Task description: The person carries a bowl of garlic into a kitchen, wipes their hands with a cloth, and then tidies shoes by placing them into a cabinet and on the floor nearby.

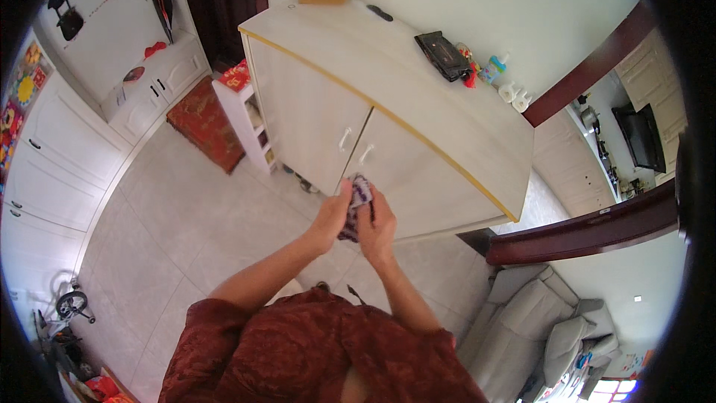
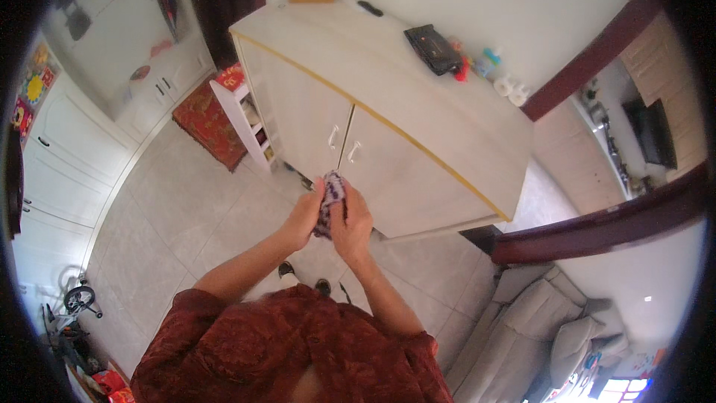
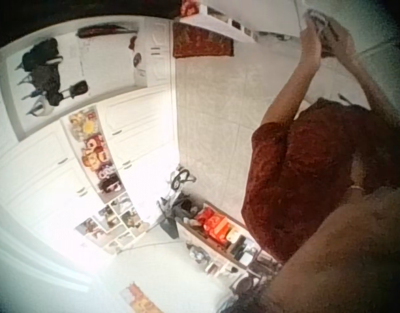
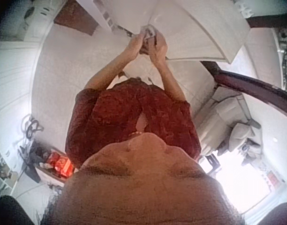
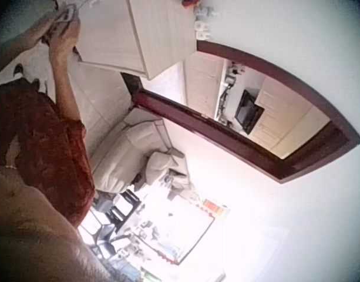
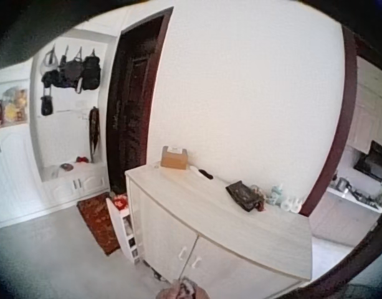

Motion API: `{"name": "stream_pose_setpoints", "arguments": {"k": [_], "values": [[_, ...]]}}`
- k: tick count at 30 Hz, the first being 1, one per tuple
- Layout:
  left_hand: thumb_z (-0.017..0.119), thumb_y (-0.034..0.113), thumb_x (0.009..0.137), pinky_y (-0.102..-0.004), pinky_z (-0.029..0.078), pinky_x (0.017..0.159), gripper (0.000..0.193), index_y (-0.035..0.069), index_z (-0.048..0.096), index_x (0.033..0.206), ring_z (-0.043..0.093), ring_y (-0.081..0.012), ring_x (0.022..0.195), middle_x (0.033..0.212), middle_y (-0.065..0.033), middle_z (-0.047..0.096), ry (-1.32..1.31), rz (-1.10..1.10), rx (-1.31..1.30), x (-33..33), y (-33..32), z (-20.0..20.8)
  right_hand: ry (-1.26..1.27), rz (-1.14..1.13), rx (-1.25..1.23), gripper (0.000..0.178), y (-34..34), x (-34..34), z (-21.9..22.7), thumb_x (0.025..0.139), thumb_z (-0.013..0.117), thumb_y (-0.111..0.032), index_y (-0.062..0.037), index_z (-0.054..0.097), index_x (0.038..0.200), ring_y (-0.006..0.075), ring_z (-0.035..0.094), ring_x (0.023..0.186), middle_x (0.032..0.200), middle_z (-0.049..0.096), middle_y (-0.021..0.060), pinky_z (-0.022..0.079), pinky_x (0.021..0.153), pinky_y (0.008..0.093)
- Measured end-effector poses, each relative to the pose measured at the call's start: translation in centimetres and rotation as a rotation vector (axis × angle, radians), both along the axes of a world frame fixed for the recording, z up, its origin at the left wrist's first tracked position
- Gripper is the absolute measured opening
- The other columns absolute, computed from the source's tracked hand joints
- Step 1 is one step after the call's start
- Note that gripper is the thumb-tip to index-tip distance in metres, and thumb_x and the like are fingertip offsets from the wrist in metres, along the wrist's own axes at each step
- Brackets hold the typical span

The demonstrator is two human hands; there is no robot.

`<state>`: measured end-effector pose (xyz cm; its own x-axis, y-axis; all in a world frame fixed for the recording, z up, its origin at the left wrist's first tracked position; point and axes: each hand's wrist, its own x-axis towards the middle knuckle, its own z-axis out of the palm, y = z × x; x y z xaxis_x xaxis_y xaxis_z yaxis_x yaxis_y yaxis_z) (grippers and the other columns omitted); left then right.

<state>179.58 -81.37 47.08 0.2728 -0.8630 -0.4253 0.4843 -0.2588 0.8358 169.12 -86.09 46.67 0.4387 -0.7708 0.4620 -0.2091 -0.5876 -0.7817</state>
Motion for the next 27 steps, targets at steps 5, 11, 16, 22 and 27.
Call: {"name": "stream_pose_setpoints", "arguments": {"k": [5, 11, 16, 22, 27], "values": [[0.044, 0.046, 0.093, -0.0227, 0.041, 0.070, 0.045, 0.003, 0.054, 0.103, 0.049, -0.0063, 0.080, 0.090, 0.0008, 0.054, 0.097, -0.181, -0.117, -1.4, 0.0, 0.4, -0.222, -0.077, 0.701, 0.021, -1.2, -1.2, -0.9, 0.090, 0.043, -0.009, 0.0024, 0.058, 0.099, 0.0129, 0.054, 0.079, 0.087, 0.061, 0.0080, 0.045, 0.070, 0.0250], [0.044, 0.039, 0.094, -0.0216, 0.038, 0.084, 0.047, 0.002, 0.043, 0.123, 0.046, -0.0067, 0.098, 0.110, -0.0008, 0.051, -0.192, -0.220, -0.297, -1.9, -1.7, 3.7, -0.580, 0.015, 0.977, 0.028, -1.2, -1.3, 1.2, 0.092, 0.044, -0.026, -0.0050, 0.057, 0.106, 0.0133, 0.057, 0.086, 0.096, 0.060, 0.0034, 0.048, 0.072, 0.0276], [0.047, 0.033, 0.093, -0.0289, 0.038, 0.089, 0.051, -0.002, 0.035, 0.129, 0.045, -0.0171, 0.105, 0.121, -0.0133, 0.045, -0.298, -0.164, -0.616, -3.9, -7.1, 9.1, -0.694, 0.049, 0.504, 0.035, -6.1, -2.9, 7.8, 0.092, 0.045, -0.030, -0.0017, 0.051, 0.113, 0.0129, 0.056, 0.087, 0.099, 0.057, 0.0053, 0.048, 0.070, 0.0271], [0.052, 0.037, 0.090, -0.0228, 0.038, 0.084, 0.060, 0.002, 0.034, 0.135, 0.048, -0.0108, 0.099, 0.119, -0.0038, 0.051, -0.317, -0.065, -0.419, -3.3, -7.1, 4.0, 0.150, -0.557, -0.782, 0.053, -15.4, -0.2, 10.2, 0.091, 0.047, -0.037, -0.0047, 0.040, 0.132, 0.0317, 0.043, 0.117, 0.128, 0.044, 0.0183, 0.032, 0.098, 0.0447], [0.054, 0.032, 0.089, -0.0268, 0.045, 0.074, 0.049, 0.003, 0.045, 0.127, 0.055, -0.0129, 0.095, 0.112, -0.0039, 0.057, -0.148, -0.231, -0.095, -4.4, -0.5, -3.7, 0.694, -0.330, -0.595, 0.057, -17.0, 1.8, 4.4, 0.088, 0.042, -0.047, -0.0093, 0.042, 0.131, 0.0407, 0.040, 0.119, 0.132, 0.041, 0.0223, 0.025, 0.101, 0.0511]]}}
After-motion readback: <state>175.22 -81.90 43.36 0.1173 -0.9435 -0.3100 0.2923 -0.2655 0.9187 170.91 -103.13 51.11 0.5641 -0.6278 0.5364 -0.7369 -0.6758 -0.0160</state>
